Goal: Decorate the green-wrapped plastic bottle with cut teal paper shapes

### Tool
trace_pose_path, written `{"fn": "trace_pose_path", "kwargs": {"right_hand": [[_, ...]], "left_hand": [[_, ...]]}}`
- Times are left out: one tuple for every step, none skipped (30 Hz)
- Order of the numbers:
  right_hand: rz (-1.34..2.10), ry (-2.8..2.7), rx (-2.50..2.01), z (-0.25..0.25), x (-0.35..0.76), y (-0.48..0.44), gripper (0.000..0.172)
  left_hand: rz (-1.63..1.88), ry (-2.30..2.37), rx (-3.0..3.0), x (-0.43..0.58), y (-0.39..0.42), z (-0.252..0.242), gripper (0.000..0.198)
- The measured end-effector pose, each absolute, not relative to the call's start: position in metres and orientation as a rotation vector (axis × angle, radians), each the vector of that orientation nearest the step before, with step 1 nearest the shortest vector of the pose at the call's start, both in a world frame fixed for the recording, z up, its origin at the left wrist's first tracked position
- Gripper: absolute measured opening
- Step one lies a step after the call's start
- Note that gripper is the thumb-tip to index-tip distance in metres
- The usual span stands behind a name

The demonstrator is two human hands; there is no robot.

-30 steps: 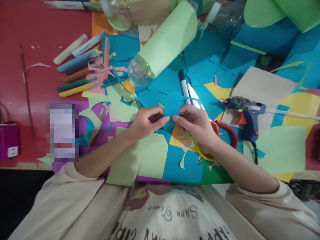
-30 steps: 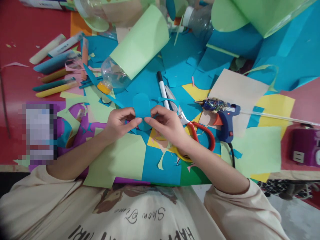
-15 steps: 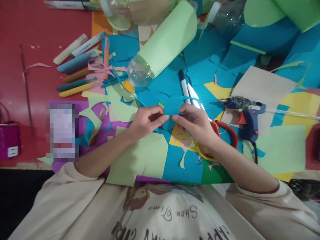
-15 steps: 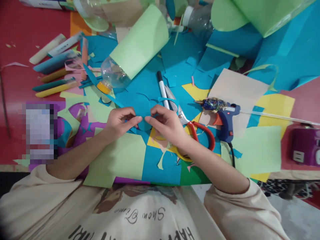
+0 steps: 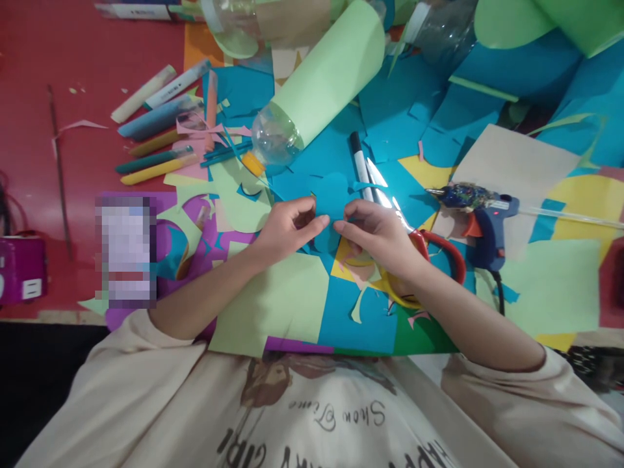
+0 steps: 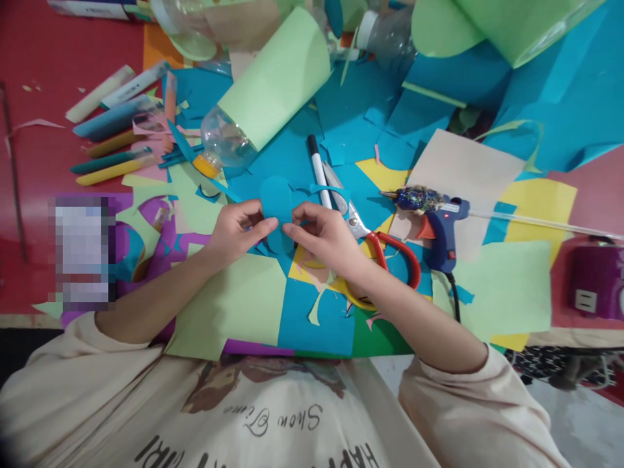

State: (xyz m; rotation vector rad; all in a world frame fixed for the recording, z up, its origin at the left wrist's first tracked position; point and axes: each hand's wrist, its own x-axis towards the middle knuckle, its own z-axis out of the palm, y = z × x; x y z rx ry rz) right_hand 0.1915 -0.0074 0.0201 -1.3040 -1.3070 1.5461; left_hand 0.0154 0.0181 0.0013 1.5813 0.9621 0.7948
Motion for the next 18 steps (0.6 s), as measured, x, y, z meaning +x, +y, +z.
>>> {"fn": "trace_pose_path", "kwargs": {"right_hand": [[1.552,-1.299,-1.304,0.02,0.1915,-0.0074,0.043],[1.561,-1.289,-1.302,0.02,0.1916,-0.0075,0.043],[1.576,-1.28,-1.298,0.02,0.1918,-0.0077,0.043],[1.589,-1.274,-1.293,0.0201,0.192,-0.0079,0.042],[1.599,-1.275,-1.287,0.0201,0.1923,-0.008,0.042],[1.604,-1.282,-1.282,0.0202,0.1926,-0.0082,0.04],[1.603,-1.292,-1.278,0.0202,0.193,-0.0084,0.038],[1.596,-1.298,-1.275,0.0202,0.1935,-0.0085,0.036],[1.587,-1.301,-1.275,0.0202,0.1939,-0.0087,0.034],[1.58,-1.302,-1.278,0.0202,0.1943,-0.0087,0.033],[1.577,-1.303,-1.28,0.0202,0.1947,-0.0088,0.032],[1.577,-1.305,-1.283,0.0203,0.1951,-0.0088,0.031],[1.579,-1.307,-1.287,0.0203,0.1953,-0.0089,0.03],[1.58,-1.31,-1.291,0.0203,0.1955,-0.0089,0.03],[1.581,-1.313,-1.295,0.0202,0.1957,-0.009,0.029],[1.582,-1.315,-1.299,0.02,0.1958,-0.0092,0.029],[1.584,-1.315,-1.304,0.0197,0.1958,-0.0093,0.03],[1.589,-1.314,-1.309,0.0194,0.1959,-0.0095,0.032]], "left_hand": [[0.798,0.96,1.581,0.0154,0.0184,0.0005,0.036],[0.795,0.96,1.578,0.0153,0.0186,-0.0002,0.036],[0.794,0.96,1.573,0.0153,0.0187,-0.0008,0.036],[0.795,0.959,1.569,0.0153,0.0187,-0.0013,0.037],[0.795,0.959,1.566,0.0153,0.0187,-0.0017,0.037],[0.793,0.959,1.564,0.0154,0.0186,-0.002,0.038],[0.789,0.96,1.563,0.0155,0.0186,-0.0022,0.038],[0.786,0.963,1.564,0.0156,0.0186,-0.0024,0.037],[0.781,0.965,1.565,0.0158,0.0187,-0.0025,0.037],[0.779,0.961,1.568,0.016,0.0188,-0.0024,0.036],[0.779,0.95,1.572,0.0163,0.0189,-0.0023,0.036],[0.783,0.937,1.576,0.0165,0.0191,-0.0021,0.035],[0.784,0.924,1.579,0.0168,0.0192,-0.0017,0.035],[0.784,0.917,1.579,0.0169,0.0193,-0.0012,0.035],[0.779,0.917,1.574,0.017,0.0192,-0.0006,0.035],[0.769,0.927,1.564,0.0171,0.0191,0.0,0.034],[0.753,0.941,1.549,0.0171,0.0189,0.0006,0.034],[0.735,0.956,1.528,0.017,0.0187,0.001,0.034]]}}
